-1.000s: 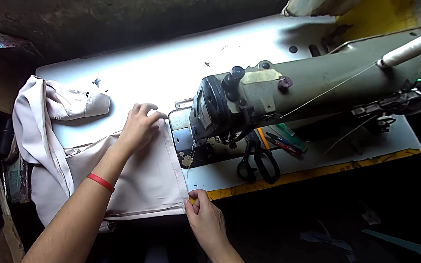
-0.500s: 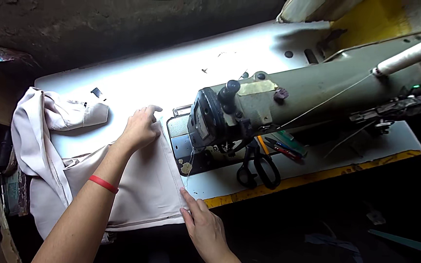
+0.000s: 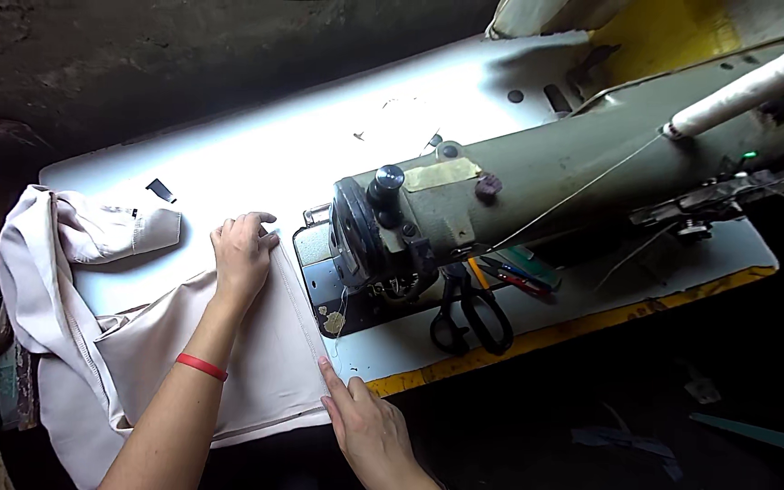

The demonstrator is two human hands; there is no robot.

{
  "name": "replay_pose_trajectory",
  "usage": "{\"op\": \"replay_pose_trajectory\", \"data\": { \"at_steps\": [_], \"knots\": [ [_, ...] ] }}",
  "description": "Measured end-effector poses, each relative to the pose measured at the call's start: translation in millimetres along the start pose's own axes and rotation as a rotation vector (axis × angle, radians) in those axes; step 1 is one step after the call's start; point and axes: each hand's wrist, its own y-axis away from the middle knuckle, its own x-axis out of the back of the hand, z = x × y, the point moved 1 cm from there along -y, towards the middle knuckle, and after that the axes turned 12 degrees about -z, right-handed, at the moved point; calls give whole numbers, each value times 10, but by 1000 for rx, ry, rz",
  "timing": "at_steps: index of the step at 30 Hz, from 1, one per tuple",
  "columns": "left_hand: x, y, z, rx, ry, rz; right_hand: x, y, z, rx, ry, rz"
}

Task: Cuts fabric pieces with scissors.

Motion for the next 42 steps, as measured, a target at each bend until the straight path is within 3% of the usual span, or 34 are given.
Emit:
{"op": "replay_pose_trajectory", "data": {
  "at_steps": [2, 7, 10, 13, 15, 18, 20, 27, 33, 37, 42],
  "knots": [
    [-16, -18, -90, -34, -86, 89, -3, -81, -27, 24, 56, 25],
    [82, -223, -315, -81, -192, 133, -6, -252, -31, 99, 85, 66],
    [189, -206, -259, -47, -189, 199, 8, -261, -5, 130, 54, 88],
    [309, 261, 16, 83, -116, 240, 213, -131, 188, 91, -18, 202],
    [307, 843, 217, 196, -93, 128, 496, -16, 472, -17, -10, 239],
    [41, 1634, 313, 286, -143, 63, 814, 11, 1017, -167, -11, 229],
    [-149, 1911, 317, 319, -178, 49, 871, -44, 1274, -217, 17, 231],
    [-234, 2042, 192, 325, -251, 32, 946, -240, 1257, -334, 75, 186],
    [-210, 2079, 123, 289, -255, 7, 1081, -393, 1324, -437, -48, 77],
    [-212, 2066, 180, 290, -247, 27, 1309, -444, 1400, -572, -374, -65],
    [-216, 2205, 382, 269, -209, 90, 1232, -267, 1436, -430, -1057, -98]
  ]
}}
